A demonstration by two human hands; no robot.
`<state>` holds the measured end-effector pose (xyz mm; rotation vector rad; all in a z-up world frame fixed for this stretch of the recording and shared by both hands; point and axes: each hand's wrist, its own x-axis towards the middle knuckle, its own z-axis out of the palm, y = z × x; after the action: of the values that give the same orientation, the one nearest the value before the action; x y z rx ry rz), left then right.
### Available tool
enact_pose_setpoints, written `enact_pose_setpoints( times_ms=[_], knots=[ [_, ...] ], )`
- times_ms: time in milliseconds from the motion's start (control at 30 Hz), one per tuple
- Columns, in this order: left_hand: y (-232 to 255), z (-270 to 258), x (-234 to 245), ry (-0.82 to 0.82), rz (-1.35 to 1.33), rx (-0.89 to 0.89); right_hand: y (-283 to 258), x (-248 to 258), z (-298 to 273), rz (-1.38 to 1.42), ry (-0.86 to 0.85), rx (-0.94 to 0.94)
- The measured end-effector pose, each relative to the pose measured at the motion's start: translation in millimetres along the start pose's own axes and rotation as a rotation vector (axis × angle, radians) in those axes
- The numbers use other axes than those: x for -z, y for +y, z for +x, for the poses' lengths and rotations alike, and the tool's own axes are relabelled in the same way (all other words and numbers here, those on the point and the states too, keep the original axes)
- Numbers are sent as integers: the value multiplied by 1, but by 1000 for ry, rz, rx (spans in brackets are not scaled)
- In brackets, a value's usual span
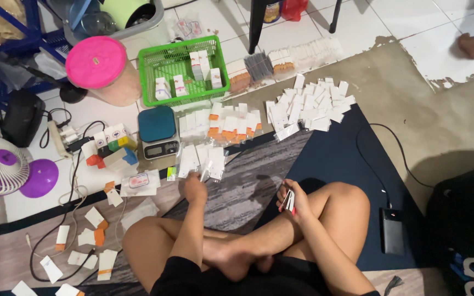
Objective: The person folds small white and orange paper strips by hand while sitting on the floor, placing the completed strips into a stack or container.
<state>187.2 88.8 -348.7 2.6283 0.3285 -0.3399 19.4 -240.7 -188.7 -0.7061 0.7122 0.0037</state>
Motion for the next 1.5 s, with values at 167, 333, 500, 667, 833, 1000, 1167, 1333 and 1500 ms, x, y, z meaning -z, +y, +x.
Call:
enact_pose_setpoints(
  times_ms=[167, 333, 500, 667, 833, 1000, 1167, 1333, 1500],
  knots=[
    [3, -17, 29, -42, -297, 63, 11, 14, 10, -13, -14, 14],
    [-13, -11, 17, -66, -714, 177, 11, 17, 6, -65, -20, -3],
    [93, -105, 116, -208, -1422, 338, 34, 21, 21, -258, -214, -125],
    [151, -164, 156, -225, -1374, 54, 28, -47, -25, -389, -397, 155],
    [179, -207, 187, -162, -1392, -158, 17, -87, -46, -442, -328, 472],
    [182, -217, 212, -207, -1454, -288, 4, -100, -64, -262, -237, 430],
    [155, -193, 195, -117, -1401, -252, -9, -106, -70, -280, -188, 454],
    [154, -194, 186, -173, -1549, -211, -22, -127, -98, -233, -120, 430],
    [161, -206, 193, -214, -1703, -235, -23, -128, -97, -164, -127, 407]
  ],
)
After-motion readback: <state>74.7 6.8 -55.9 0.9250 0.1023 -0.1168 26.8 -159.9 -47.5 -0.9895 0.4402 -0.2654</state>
